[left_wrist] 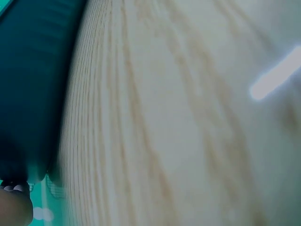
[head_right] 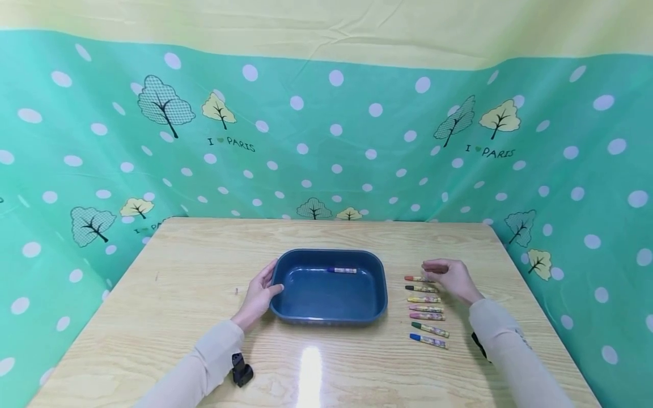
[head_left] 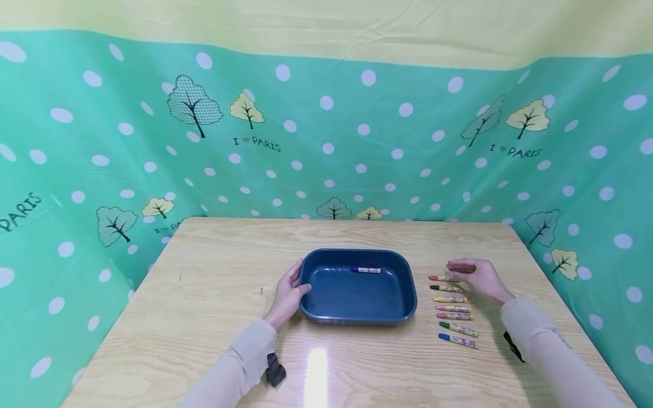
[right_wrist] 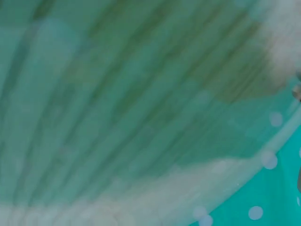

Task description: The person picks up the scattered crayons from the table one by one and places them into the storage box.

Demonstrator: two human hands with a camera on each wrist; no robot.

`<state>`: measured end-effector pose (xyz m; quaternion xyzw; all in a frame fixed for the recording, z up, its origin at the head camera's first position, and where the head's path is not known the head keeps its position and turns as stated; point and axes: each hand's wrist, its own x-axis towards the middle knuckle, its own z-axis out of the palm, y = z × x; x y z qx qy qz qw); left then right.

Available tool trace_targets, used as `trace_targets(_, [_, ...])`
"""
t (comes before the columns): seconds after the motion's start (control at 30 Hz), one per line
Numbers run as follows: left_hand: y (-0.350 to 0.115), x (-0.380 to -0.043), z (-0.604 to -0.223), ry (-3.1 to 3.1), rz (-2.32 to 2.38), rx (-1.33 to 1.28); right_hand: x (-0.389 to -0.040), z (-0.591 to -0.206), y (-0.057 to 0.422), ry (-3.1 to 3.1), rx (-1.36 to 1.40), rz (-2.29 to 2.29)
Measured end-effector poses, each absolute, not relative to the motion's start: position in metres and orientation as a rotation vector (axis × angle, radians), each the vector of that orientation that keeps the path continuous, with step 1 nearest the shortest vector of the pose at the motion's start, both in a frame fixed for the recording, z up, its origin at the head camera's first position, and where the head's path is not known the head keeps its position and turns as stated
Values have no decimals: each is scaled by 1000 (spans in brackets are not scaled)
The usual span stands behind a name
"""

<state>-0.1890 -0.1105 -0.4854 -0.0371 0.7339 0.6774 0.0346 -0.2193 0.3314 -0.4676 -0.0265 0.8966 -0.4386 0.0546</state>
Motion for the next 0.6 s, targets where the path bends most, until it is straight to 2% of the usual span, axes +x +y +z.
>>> trace_targets(0.17, [-110, -189, -486, 2265, 2088, -104, -224, -478, 333, 2672, -2, -1295])
trace_targets(0.6, [-109, -190, -486, 2256, 2085, -121, -231, -495, 327, 2808, -59, -1135])
